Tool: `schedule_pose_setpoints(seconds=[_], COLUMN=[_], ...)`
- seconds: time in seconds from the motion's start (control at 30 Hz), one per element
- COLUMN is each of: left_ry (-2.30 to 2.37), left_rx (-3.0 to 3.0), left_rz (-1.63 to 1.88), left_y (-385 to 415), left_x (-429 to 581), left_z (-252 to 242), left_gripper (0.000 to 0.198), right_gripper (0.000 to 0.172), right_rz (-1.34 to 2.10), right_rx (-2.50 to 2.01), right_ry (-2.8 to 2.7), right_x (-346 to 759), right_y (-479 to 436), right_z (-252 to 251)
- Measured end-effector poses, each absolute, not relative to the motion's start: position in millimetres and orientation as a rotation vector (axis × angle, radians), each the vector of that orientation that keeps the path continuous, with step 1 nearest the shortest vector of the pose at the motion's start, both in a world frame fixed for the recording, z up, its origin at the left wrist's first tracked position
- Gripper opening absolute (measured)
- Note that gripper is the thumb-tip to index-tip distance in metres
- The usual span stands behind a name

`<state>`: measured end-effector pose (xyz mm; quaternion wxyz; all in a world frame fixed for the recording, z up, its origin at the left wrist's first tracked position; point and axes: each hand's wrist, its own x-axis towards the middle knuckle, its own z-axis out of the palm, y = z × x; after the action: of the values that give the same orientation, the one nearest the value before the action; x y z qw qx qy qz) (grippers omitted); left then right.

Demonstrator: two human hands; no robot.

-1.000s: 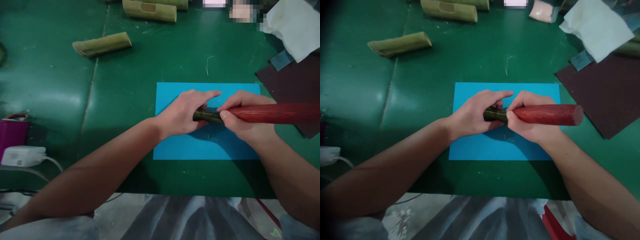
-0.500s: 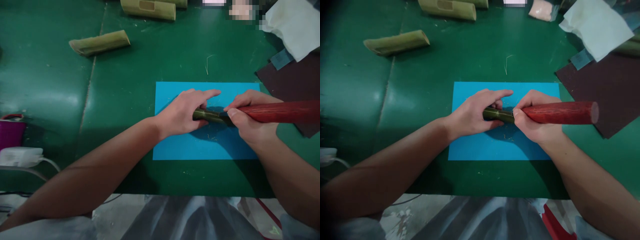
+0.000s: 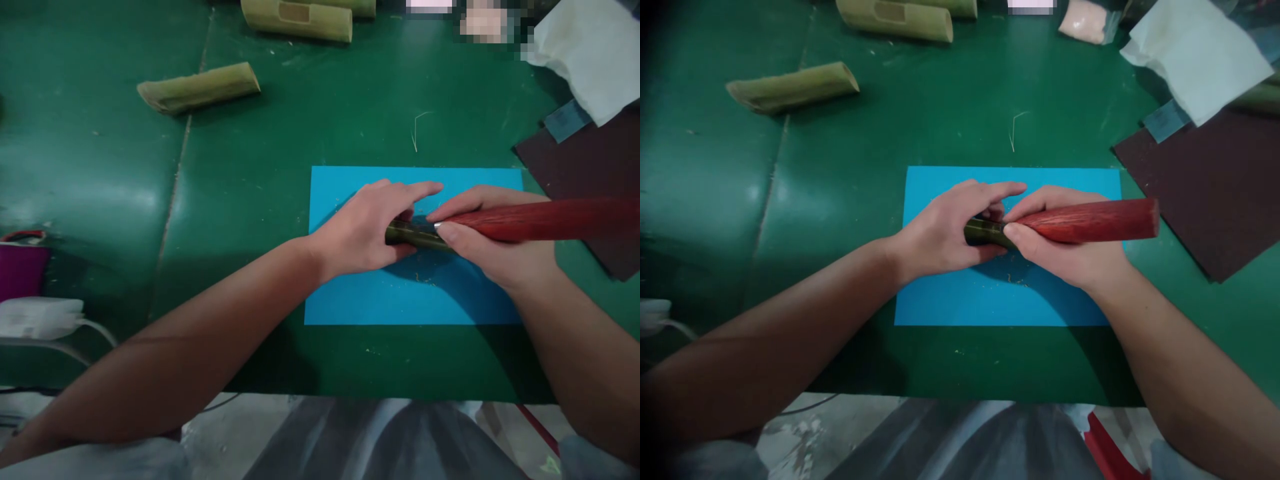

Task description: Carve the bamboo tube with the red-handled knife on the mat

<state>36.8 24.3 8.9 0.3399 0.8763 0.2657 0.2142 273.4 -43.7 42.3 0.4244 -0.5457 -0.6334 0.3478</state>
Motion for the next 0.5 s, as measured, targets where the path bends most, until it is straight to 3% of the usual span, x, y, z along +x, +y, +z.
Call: schedule_pose_setpoints(seconds=[0.3,0.5], left_ry=[0.71,0.694], left_rx=[2.33,2.306], left_rz=[0.556,0.576], left_y=[23.2,23.5], left_x=[37.3,37.3], left_z=[8.6,7.3], left_gripper=[0.074,0.071], right_gripper=[0.012,0.005], right_rz=[0.999,0.787], right_rx=[-1.361,-1.316], right_ry=[-1.528,-1.695], right_x=[273.1,275.7], right_y=[-41.5,-40.6], right_z=[37.6,32.9])
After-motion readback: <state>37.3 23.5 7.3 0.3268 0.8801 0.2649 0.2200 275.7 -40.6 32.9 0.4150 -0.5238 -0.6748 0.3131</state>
